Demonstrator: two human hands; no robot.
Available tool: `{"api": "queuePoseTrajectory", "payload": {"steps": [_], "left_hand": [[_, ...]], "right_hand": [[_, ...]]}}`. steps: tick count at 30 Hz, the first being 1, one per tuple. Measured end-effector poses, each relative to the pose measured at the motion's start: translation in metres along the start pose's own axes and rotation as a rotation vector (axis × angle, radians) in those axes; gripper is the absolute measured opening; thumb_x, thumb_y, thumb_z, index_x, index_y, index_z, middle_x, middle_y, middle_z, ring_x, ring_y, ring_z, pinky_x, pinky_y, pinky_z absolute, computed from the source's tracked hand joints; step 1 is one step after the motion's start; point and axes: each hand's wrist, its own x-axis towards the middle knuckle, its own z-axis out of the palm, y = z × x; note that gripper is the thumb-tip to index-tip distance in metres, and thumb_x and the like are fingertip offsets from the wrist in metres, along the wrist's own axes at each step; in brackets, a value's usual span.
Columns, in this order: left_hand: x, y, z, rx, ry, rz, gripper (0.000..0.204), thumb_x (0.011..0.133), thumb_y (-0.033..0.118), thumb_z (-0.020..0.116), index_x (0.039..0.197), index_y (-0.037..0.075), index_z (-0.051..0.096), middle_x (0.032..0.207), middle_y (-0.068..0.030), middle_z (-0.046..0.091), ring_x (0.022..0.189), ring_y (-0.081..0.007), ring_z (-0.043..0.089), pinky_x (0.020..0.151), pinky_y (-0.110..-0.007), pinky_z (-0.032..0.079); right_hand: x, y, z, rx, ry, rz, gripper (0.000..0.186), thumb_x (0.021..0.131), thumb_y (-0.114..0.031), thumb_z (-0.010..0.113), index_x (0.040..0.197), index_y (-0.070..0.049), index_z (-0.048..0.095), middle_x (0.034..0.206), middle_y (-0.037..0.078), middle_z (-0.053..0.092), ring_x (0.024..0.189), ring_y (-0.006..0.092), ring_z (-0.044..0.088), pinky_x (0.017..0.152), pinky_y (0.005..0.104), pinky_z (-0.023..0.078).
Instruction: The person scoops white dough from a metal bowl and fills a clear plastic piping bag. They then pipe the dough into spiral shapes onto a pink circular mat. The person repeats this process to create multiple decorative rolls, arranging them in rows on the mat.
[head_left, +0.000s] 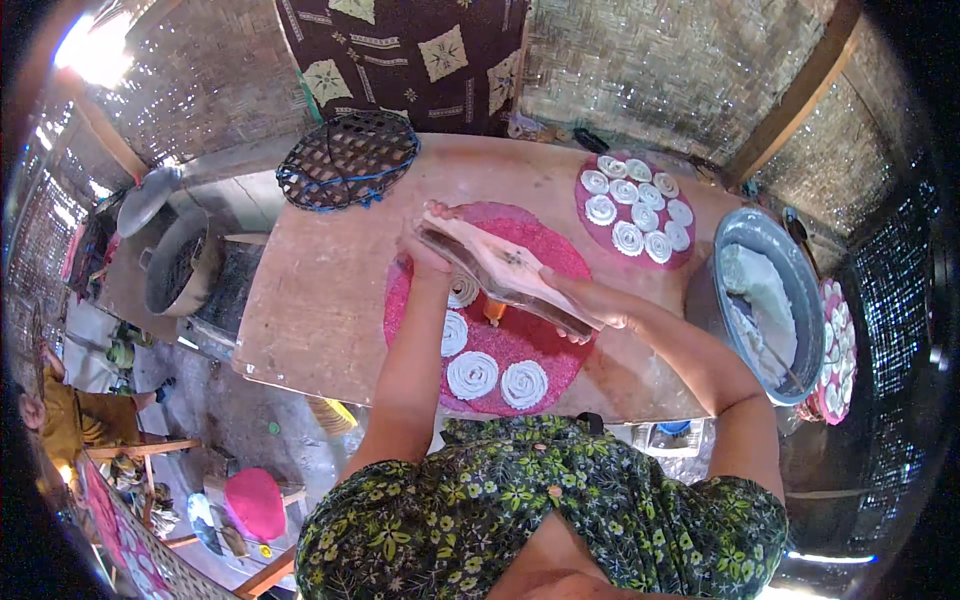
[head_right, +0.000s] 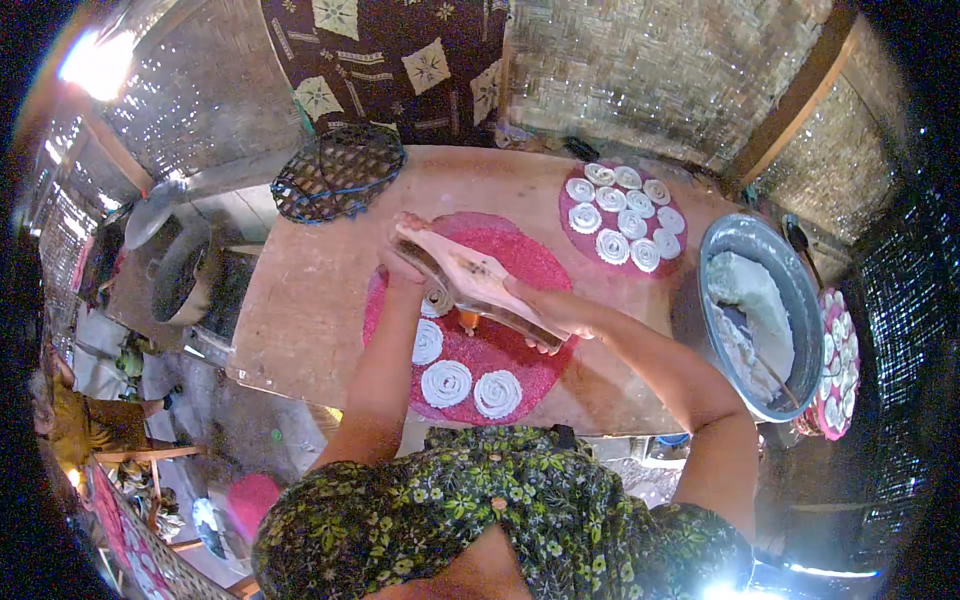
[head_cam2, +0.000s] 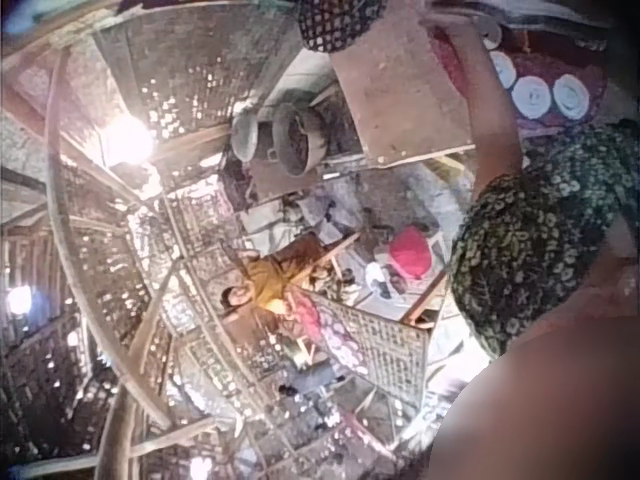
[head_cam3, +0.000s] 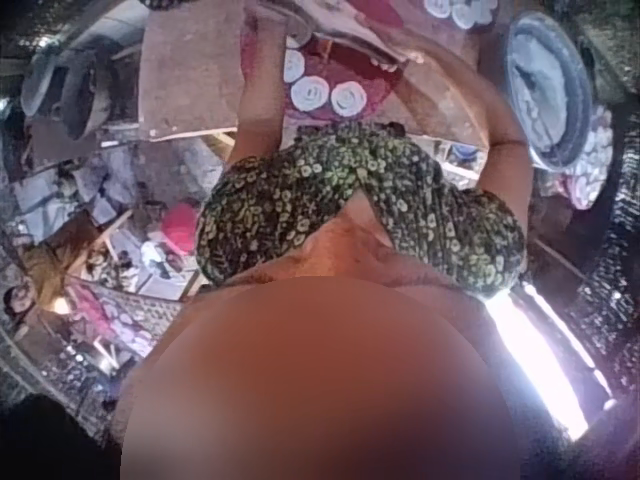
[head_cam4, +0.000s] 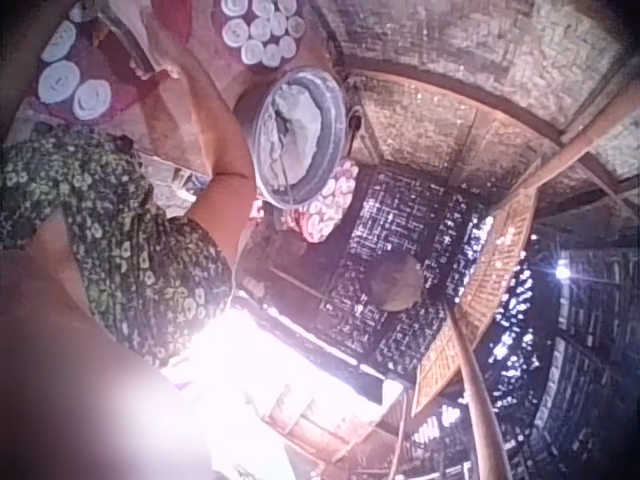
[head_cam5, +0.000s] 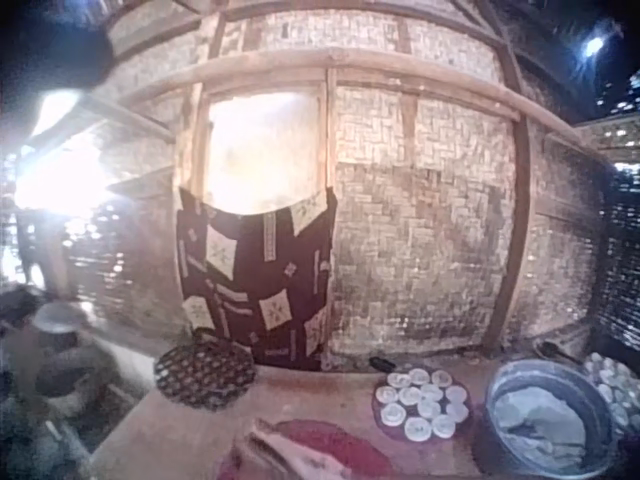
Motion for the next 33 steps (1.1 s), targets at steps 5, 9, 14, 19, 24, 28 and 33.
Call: {"api": "queuePoseTrajectory", "payload": {"steps": [5, 9, 14, 19, 24, 28, 33], "left_hand": [[-0.008, 0.005, 0.026, 0.056, 0.060, 0.058, 0.038, 0.089, 0.048, 0.048, 0.088, 0.011, 0.053, 0.083, -0.0038, 0.054, 0.079, -0.0184, 0.054, 0.080, -0.034, 0.045], [0.011, 0.009, 0.036, -0.035, 0.021, 0.029, 0.049, 0.087, 0.059, 0.044, 0.084, 0.011, 0.053, 0.077, -0.0039, 0.053, 0.076, -0.0209, 0.052, 0.077, -0.040, 0.044], [0.000, 0.004, 0.062, -0.029, 0.172, 0.039, 0.048, 0.087, 0.058, 0.044, 0.081, 0.012, 0.052, 0.074, -0.0021, 0.052, 0.071, -0.0187, 0.051, 0.073, -0.038, 0.043], [0.016, 0.013, 0.071, 0.010, 0.099, 0.033, 0.050, 0.087, 0.061, 0.042, 0.079, 0.013, 0.050, 0.072, -0.0011, 0.052, 0.069, -0.0176, 0.051, 0.072, -0.036, 0.044], [-0.004, 0.001, 0.075, -0.073, 0.214, 0.017, 0.051, 0.088, 0.061, 0.041, 0.073, 0.013, 0.050, 0.070, -0.0001, 0.051, 0.068, -0.0178, 0.051, 0.072, -0.037, 0.044], [0.022, 0.005, 0.060, -0.038, 0.079, 0.003, 0.050, 0.088, 0.060, 0.041, 0.074, 0.013, 0.051, 0.069, -0.0002, 0.050, 0.066, -0.0185, 0.051, 0.070, -0.039, 0.043], [0.010, 0.026, 0.075, 0.104, 0.130, -0.017, 0.047, 0.088, 0.058, 0.040, 0.077, 0.013, 0.051, 0.070, -0.0006, 0.050, 0.067, -0.0170, 0.050, 0.068, -0.036, 0.044]], "right_hand": [[-0.024, -0.022, 0.014, 0.119, 0.025, 0.036, 0.069, 0.091, -0.067, 0.029, 0.104, -0.004, 0.055, 0.067, 0.007, 0.056, 0.053, 0.0162, 0.058, 0.043, 0.0277, 0.046], [-0.022, -0.026, 0.008, 0.037, 0.071, 0.022, 0.073, 0.090, -0.069, 0.027, 0.104, -0.003, 0.056, 0.066, 0.008, 0.056, 0.051, 0.0163, 0.057, 0.044, 0.0286, 0.048], [-0.046, -0.036, 0.013, 0.021, 0.114, 0.090, 0.077, 0.088, -0.071, 0.029, 0.097, -0.001, 0.059, 0.065, 0.008, 0.057, 0.050, 0.0152, 0.057, 0.044, 0.0285, 0.050], [-0.034, -0.035, 0.024, -0.068, 0.281, -0.026, 0.077, 0.086, -0.072, 0.033, 0.086, 0.000, 0.061, 0.061, 0.008, 0.056, 0.049, 0.0160, 0.057, 0.044, 0.0300, 0.047], [-0.057, -0.039, 0.023, 0.031, 0.216, 0.030, 0.071, 0.088, -0.067, 0.040, 0.086, 0.001, 0.060, 0.058, 0.007, 0.055, 0.046, 0.0164, 0.056, 0.038, 0.0295, 0.044], [-0.045, -0.036, 0.022, -0.069, 0.356, -0.016, 0.069, 0.089, -0.065, 0.040, 0.079, 0.000, 0.059, 0.054, 0.006, 0.053, 0.043, 0.0159, 0.054, 0.036, 0.0295, 0.043], [-0.039, -0.027, 0.038, 0.069, 0.249, -0.092, 0.070, 0.090, -0.065, 0.038, 0.074, -0.001, 0.058, 0.053, 0.006, 0.052, 0.041, 0.0152, 0.052, 0.035, 0.0293, 0.040]]}}
